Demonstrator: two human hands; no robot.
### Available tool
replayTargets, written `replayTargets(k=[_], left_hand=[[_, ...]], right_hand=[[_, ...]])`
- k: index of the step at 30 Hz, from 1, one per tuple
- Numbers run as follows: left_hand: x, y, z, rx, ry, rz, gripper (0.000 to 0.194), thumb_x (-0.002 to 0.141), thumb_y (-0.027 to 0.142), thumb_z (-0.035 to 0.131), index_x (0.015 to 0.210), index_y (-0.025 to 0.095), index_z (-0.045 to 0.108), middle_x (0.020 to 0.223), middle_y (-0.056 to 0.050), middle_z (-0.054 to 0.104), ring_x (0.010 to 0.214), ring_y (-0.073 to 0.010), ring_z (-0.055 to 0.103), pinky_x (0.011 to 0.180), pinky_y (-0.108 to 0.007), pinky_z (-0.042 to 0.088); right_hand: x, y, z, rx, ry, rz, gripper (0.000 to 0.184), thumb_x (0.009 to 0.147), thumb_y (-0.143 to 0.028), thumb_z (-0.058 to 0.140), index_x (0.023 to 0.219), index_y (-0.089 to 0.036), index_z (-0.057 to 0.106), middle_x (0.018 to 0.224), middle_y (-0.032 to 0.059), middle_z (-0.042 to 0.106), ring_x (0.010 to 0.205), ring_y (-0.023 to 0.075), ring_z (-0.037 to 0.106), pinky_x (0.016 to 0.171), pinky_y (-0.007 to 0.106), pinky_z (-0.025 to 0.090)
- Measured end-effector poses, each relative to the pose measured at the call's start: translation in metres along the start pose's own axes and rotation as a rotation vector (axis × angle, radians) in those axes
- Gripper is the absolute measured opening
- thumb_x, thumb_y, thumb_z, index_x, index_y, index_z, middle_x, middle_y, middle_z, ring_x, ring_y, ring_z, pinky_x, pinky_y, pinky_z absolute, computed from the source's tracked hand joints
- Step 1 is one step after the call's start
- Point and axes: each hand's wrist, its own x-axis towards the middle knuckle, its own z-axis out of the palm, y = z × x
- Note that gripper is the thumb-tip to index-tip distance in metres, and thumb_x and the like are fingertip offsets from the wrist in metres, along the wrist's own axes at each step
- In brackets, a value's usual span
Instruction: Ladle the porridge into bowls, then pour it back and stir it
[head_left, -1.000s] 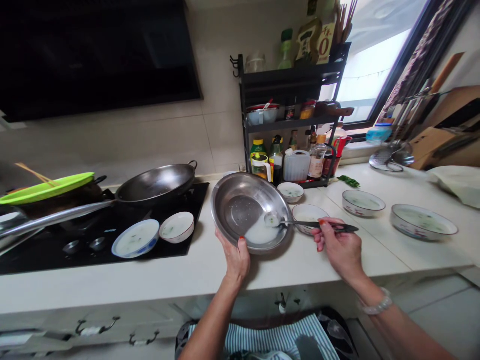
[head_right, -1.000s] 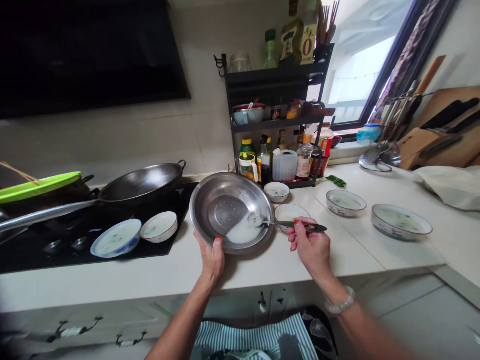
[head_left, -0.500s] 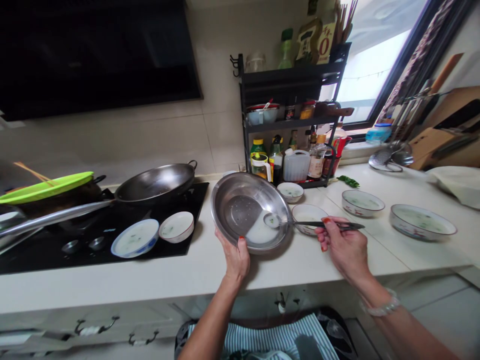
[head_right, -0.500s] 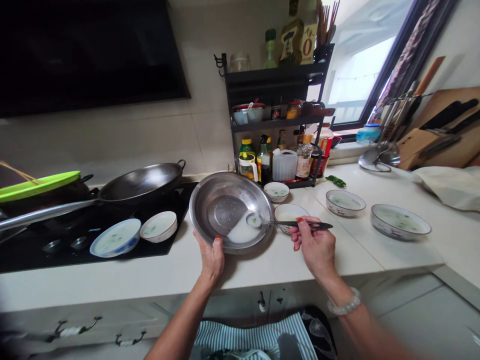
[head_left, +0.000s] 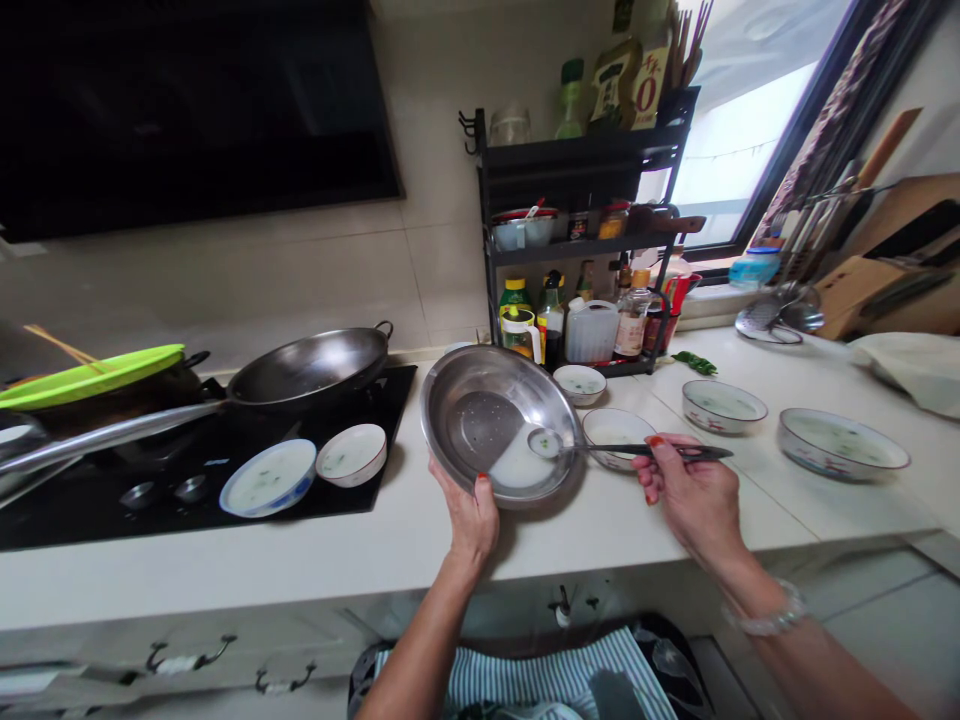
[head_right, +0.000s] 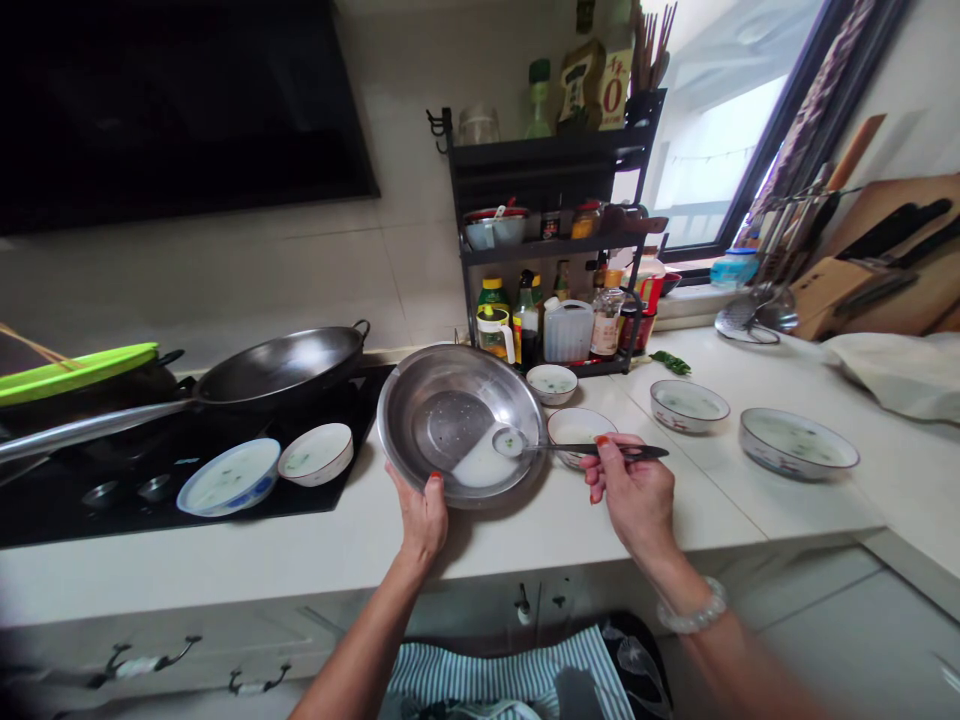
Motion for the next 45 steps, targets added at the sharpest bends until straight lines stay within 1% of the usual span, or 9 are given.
replayTargets(k=[7,14,18,21,27,31,36,41,45], left_hand=[[0.0,-0.003,-0.001,-0.021,-0.025,-0.006,0.076,0.084,0.025,0.046,0.151,0.005,0.018,0.157,-0.021,0.022,0.146,-0.0318,0.02,0.122,-0.049,0.014],[0.0,-0.004,0.0,-0.01,-0.021,-0.004,0.076,0.085,0.026,0.045,0.152,0.007,0.014,0.156,-0.019,0.024,0.147,-0.0287,0.02,0.122,-0.047,0.015],[-0.001,-0.005,0.0,-0.005,-0.02,0.002,0.073,0.087,0.027,0.041,0.151,0.003,0.014,0.158,-0.021,0.019,0.15,-0.0293,0.012,0.123,-0.047,0.007],[-0.002,-0.007,0.001,0.001,-0.03,0.004,0.071,0.089,0.028,0.04,0.15,0.0,0.016,0.159,-0.023,0.015,0.151,-0.0303,0.005,0.123,-0.049,0.001],[-0.003,-0.009,0.002,-0.008,-0.026,-0.003,0.071,0.088,0.027,0.041,0.15,0.002,0.017,0.16,-0.021,0.015,0.151,-0.0285,0.004,0.123,-0.047,0.0],[-0.002,-0.007,0.001,-0.012,-0.022,0.011,0.073,0.088,0.027,0.041,0.151,0.003,0.015,0.159,-0.021,0.017,0.15,-0.0297,0.007,0.123,-0.049,-0.001],[0.0,-0.003,0.0,-0.015,-0.016,0.008,0.07,0.088,0.026,0.041,0.15,0.002,0.018,0.158,-0.022,0.018,0.149,-0.0298,0.011,0.123,-0.048,0.004],[0.0,-0.001,-0.001,-0.014,-0.014,0.007,0.073,0.087,0.026,0.042,0.151,0.004,0.016,0.157,-0.021,0.02,0.148,-0.0308,0.016,0.123,-0.049,0.01],[0.0,-0.001,-0.001,-0.013,-0.017,0.011,0.07,0.088,0.025,0.041,0.15,0.003,0.017,0.157,-0.022,0.019,0.148,-0.0308,0.014,0.123,-0.048,0.009]], right_hand=[[0.001,0.0,-0.002,0.016,0.006,0.002,0.044,0.067,-0.05,0.08,0.086,-0.016,0.06,0.056,0.0005,0.063,0.042,0.0132,0.055,0.03,0.021,0.041],[0.002,-0.003,-0.002,0.038,0.018,0.021,0.042,0.065,-0.049,0.081,0.084,-0.017,0.06,0.056,0.001,0.063,0.041,0.0137,0.055,0.03,0.022,0.041],[0.006,-0.013,-0.005,0.085,0.077,0.043,0.043,0.061,-0.047,0.084,0.082,-0.018,0.061,0.054,0.0008,0.063,0.041,0.0125,0.054,0.029,0.02,0.039],[0.012,-0.025,-0.012,0.101,0.132,0.033,0.042,0.059,-0.045,0.083,0.082,-0.019,0.06,0.053,-0.0005,0.062,0.039,0.012,0.053,0.029,0.019,0.038],[0.023,-0.043,-0.033,0.079,0.191,-0.059,0.034,0.06,-0.039,0.083,0.078,-0.019,0.061,0.053,0.0015,0.063,0.039,0.0115,0.053,0.03,0.019,0.038],[0.022,-0.04,-0.048,-0.076,0.222,-0.146,0.033,0.066,-0.043,0.081,0.081,-0.02,0.063,0.058,0.0027,0.064,0.04,0.0116,0.053,0.031,0.021,0.041],[0.011,-0.025,-0.064,-0.343,0.083,-0.304,0.036,0.075,-0.053,0.072,0.09,-0.021,0.065,0.062,0.0029,0.066,0.042,0.0146,0.055,0.035,0.027,0.047],[-0.003,-0.025,-0.076,-0.48,-0.117,-0.588,0.015,0.086,-0.033,0.063,0.099,-0.026,0.07,0.077,0.0039,0.069,0.052,0.0163,0.06,0.045,0.032,0.051],[-0.01,-0.027,-0.08,-0.559,-0.243,-0.741,0.015,0.084,-0.024,0.064,0.096,-0.029,0.071,0.083,0.0039,0.071,0.059,0.0181,0.063,0.05,0.034,0.052]])
